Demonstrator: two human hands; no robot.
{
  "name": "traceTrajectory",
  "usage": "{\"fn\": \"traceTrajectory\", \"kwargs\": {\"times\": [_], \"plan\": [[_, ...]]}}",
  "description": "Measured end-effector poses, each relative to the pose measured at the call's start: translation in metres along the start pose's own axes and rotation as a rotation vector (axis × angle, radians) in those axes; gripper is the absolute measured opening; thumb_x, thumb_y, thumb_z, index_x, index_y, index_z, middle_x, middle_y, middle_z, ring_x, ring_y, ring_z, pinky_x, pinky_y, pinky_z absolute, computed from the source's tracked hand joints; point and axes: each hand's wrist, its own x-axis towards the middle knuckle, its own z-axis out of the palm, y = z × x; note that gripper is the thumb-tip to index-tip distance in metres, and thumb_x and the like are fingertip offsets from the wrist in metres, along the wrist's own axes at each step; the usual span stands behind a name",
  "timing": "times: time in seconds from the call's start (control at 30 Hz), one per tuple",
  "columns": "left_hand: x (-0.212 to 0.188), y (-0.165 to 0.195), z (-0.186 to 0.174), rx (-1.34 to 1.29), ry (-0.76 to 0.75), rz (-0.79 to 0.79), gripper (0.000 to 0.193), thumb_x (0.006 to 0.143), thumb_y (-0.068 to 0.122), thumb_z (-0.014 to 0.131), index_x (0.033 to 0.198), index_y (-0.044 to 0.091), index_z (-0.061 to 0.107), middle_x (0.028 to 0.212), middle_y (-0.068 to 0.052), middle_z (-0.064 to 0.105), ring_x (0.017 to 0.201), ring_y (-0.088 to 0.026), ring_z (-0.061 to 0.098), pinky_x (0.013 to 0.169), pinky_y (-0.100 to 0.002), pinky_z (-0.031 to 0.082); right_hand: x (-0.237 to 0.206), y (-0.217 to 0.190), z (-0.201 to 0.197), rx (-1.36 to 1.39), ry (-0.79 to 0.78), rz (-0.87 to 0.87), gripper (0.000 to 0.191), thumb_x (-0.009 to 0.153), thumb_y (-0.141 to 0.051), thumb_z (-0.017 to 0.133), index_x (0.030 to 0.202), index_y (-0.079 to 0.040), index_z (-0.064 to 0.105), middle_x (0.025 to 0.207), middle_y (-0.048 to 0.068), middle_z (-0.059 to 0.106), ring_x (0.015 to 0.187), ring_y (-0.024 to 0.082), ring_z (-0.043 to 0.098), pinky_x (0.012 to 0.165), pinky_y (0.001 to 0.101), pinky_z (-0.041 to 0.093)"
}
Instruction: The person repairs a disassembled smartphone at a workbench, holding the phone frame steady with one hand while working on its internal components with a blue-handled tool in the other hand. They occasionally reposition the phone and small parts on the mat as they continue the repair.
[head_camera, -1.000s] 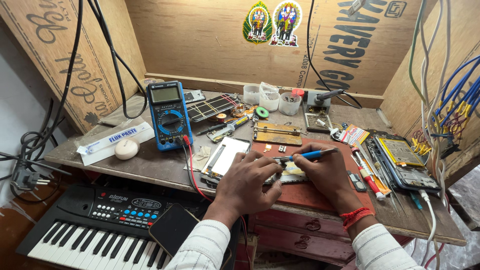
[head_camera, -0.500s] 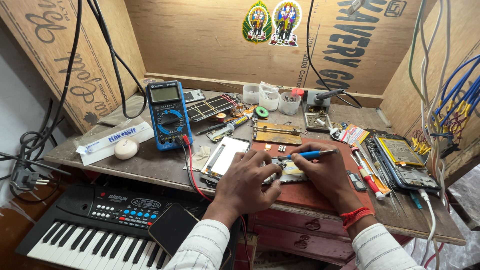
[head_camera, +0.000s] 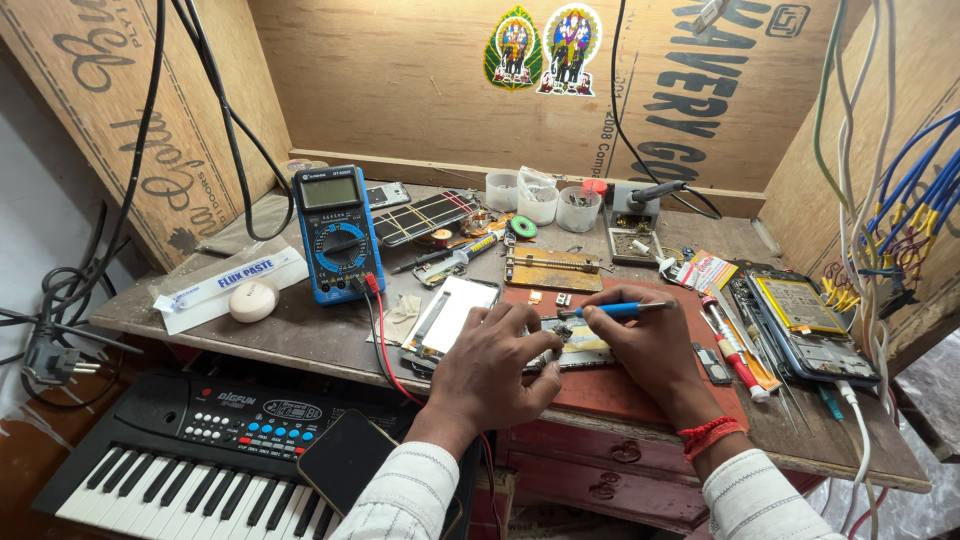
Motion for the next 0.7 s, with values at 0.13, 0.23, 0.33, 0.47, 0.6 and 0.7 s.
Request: {"fn": "traceTrajectory", "kwargs": {"times": [0.13,0.23,0.33,0.47,0.6,0.7], "plan": [[-0.0004,0.0001,0.0005,0.0,-0.004,-0.001,0.025,0.085,0.033,0.067,0.1,0.016,0.077,0.1,-0.005,0.064,0.103,-0.023,0.061,0.094,-0.041,0.044,-0.0001,0.0008,0.0013,0.073,-0.058,0.005,0.016,0.084,-0.019,0.076,0.092,-0.005,0.08,0.077,0.001,0.077,0.067,0.006,0.068,0.059,0.0242,0.054],[-0.0003,-0.0002,0.0004,0.003,-0.003,0.0,0.025,0.085,0.033,0.067,0.1,0.015,0.077,0.099,-0.006,0.064,0.103,-0.023,0.061,0.094,-0.041,0.045,-0.0006,0.0004,0.0009,0.013,-0.024,-0.004,0.017,0.083,-0.02,0.077,0.092,-0.006,0.081,0.077,0.002,0.078,0.066,0.007,0.068,0.059,0.0247,0.052],[-0.0003,-0.0001,0.0002,-0.002,0.008,0.004,0.025,0.084,0.032,0.067,0.1,0.016,0.077,0.099,-0.005,0.064,0.103,-0.023,0.061,0.093,-0.041,0.044,-0.0009,-0.0015,0.0009,0.003,-0.021,-0.029,0.017,0.083,-0.02,0.077,0.091,-0.006,0.081,0.077,0.003,0.077,0.067,0.008,0.068,0.061,0.0251,0.052],[-0.0006,0.0004,0.0001,-0.007,0.015,0.007,0.025,0.084,0.032,0.067,0.1,0.015,0.077,0.099,-0.005,0.064,0.102,-0.023,0.061,0.093,-0.041,0.044,-0.0011,-0.0047,-0.0001,-0.015,0.057,0.034,0.017,0.085,-0.02,0.076,0.095,-0.007,0.081,0.076,0.002,0.077,0.066,0.008,0.068,0.06,0.0266,0.053],[-0.0006,0.0003,-0.0002,-0.001,0.005,0.004,0.024,0.084,0.032,0.067,0.098,0.015,0.077,0.099,-0.005,0.064,0.102,-0.023,0.061,0.093,-0.041,0.044,-0.0009,-0.0069,0.0003,0.05,-0.024,-0.053,0.016,0.084,-0.019,0.077,0.092,-0.005,0.081,0.076,0.002,0.077,0.069,0.006,0.068,0.063,0.0248,0.053],[-0.0007,0.0002,-0.0002,-0.002,0.014,0.007,0.024,0.084,0.032,0.067,0.098,0.015,0.077,0.099,-0.005,0.064,0.102,-0.023,0.061,0.093,-0.041,0.044,-0.0012,-0.0078,0.0015,0.027,-0.019,-0.03,0.016,0.084,-0.018,0.076,0.093,-0.006,0.081,0.077,0.0,0.078,0.069,0.005,0.067,0.061,0.0248,0.051]]}}
